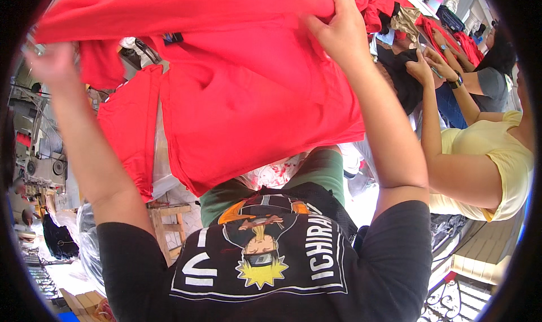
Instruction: The person picks up red shirts from a stack, spreads them out to check for quality, and places them into a new pile. The person then takes a notepad and a pen from a transparent bag and writes on the notepad while looking at the shirts.
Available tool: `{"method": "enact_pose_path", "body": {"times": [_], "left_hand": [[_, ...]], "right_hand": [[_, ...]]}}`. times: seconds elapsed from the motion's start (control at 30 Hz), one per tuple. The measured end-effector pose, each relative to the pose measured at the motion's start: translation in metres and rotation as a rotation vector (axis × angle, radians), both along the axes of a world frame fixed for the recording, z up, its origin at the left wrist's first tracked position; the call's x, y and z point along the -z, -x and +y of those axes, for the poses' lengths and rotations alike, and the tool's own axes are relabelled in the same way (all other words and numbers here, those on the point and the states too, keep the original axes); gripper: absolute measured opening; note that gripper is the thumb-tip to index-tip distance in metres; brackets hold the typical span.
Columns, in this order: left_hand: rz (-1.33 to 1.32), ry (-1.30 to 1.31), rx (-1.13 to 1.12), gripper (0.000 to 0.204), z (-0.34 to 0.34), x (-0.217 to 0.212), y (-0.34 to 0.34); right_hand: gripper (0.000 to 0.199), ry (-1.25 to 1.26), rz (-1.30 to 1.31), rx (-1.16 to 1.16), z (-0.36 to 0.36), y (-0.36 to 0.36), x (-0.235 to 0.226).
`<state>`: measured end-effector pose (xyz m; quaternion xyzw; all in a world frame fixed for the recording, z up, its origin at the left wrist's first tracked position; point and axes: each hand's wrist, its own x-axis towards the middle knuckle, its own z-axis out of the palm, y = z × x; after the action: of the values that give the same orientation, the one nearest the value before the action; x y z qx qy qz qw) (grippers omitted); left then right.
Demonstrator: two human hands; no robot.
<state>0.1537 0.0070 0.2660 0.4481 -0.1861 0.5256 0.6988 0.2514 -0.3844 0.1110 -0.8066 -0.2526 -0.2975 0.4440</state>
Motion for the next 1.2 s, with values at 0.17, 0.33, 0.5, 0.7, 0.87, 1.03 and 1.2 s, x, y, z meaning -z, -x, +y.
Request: {"method": "enact_pose_path", "body": {"times": [0.17, 0.33, 0.5, 0.7, 0.87, 1.03, 1.2], "left_hand": [[0.560, 0.507, 0.799, 0.100, 0.019, 0.238, -0.023], [1.032, 0.586, 0.514, 0.065, -0.039, 0.316, -0.004], [1.171, 0.445, 0.337, 0.040, -0.030, 0.321, -0.016], [1.029, 0.366, 0.408, 0.025, -0.016, 0.279, -0.030], [0.476, 0.465, 0.067, 0.049, 0.007, 0.189, -0.006], [0.792, 0.200, 0.781, 0.078, 0.015, 0.238, 0.025], [1.167, 0.170, 0.539, 0.073, -0.018, 0.258, 0.008]], "right_hand": [[0.053, 0.231, 0.376, -0.317, -0.052, -0.012, -0.001], [0.039, 0.161, 0.610, -0.300, -0.080, -0.018, 0.057], [0.043, 0.537, 0.557, -0.025, -0.055, 0.011, 0.088], [0.041, 0.715, 0.625, 0.032, -0.056, -0.001, 0.104], [0.028, -0.048, 0.518, -0.081, -0.079, -0.029, 0.110], [0.018, -0.083, 0.843, -0.192, -0.075, -0.025, 0.121], [0.030, 0.131, 0.843, -0.014, -0.075, -0.015, 0.122]]}}
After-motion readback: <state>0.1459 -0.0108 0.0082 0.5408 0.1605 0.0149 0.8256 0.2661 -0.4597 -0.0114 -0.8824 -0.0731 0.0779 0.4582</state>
